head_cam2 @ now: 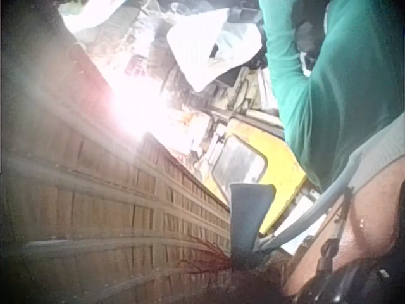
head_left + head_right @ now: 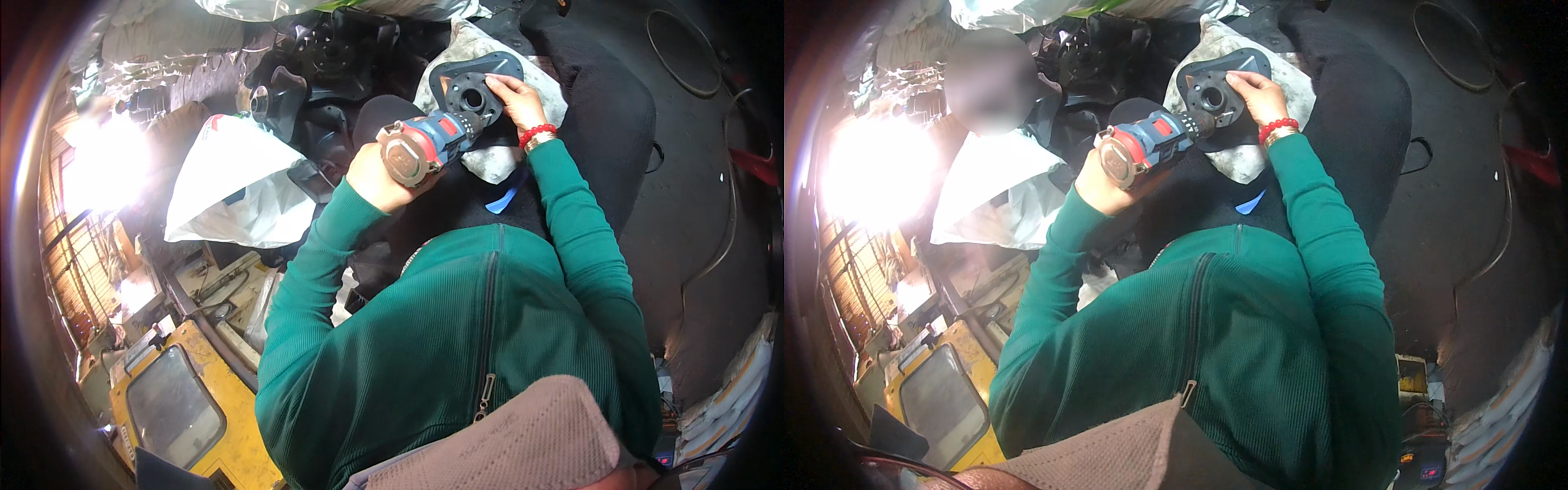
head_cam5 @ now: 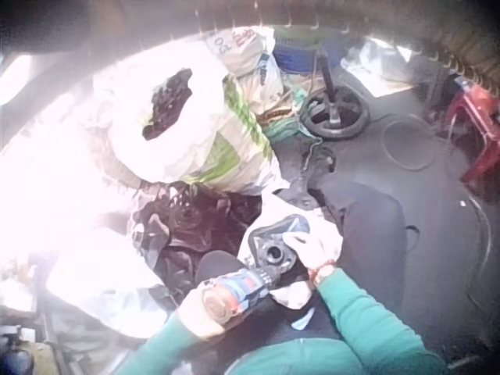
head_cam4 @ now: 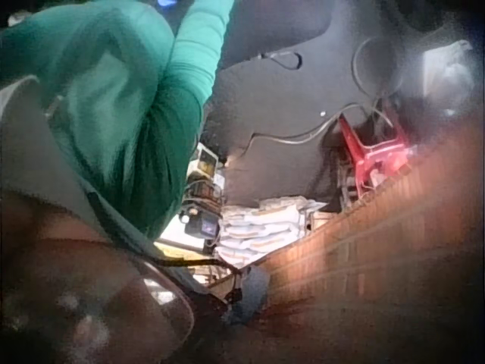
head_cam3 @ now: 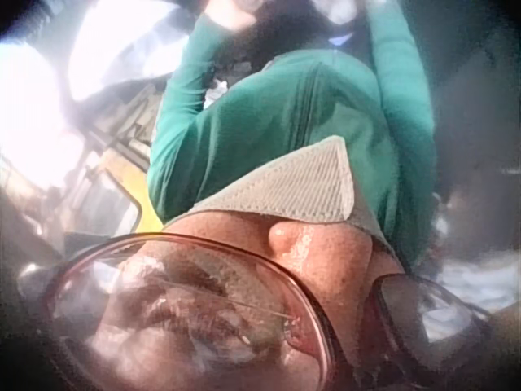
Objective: The person uses a cordless drill to fasten screws into a black plastic part while seated on the floor. They repeatedly retrieve screws from a white bag and place the finished part into another bag.
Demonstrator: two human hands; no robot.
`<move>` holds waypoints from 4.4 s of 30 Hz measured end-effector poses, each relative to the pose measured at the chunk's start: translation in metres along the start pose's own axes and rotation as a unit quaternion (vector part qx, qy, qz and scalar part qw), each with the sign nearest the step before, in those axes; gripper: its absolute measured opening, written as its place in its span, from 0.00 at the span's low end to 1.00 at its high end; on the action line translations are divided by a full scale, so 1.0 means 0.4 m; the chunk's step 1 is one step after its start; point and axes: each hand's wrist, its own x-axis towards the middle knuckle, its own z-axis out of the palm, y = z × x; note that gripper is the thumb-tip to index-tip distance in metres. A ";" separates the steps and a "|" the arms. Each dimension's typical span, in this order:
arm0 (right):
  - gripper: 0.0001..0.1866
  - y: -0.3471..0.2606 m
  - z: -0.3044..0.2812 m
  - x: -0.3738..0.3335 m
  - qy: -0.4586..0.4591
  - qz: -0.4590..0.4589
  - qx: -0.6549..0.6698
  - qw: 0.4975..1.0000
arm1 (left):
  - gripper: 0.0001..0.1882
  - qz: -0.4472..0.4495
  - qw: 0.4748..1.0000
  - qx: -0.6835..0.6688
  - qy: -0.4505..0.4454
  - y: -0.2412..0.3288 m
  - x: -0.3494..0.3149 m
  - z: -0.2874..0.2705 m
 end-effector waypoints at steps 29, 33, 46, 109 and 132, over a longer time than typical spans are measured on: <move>0.11 -0.016 0.016 -0.019 -0.001 0.053 0.136 0.989 | 0.32 -0.031 0.987 0.093 -0.131 0.064 0.173 -0.031; 0.11 -0.011 0.013 -0.029 0.001 0.055 0.131 0.990 | 0.27 -0.051 0.987 0.101 -0.118 0.044 0.166 -0.010; 0.19 0.003 0.054 -0.002 0.027 -0.012 0.017 0.999 | 0.36 -0.029 0.999 0.020 -0.009 -0.020 -0.190 0.131; 0.25 0.020 0.607 -0.558 -0.477 0.398 -0.026 0.783 | 0.13 -0.243 0.505 -0.714 0.420 -0.376 -1.043 0.517; 0.11 -0.066 0.225 -0.404 -0.178 0.216 0.303 0.911 | 0.11 0.084 0.874 -0.449 0.163 -0.051 -0.099 0.149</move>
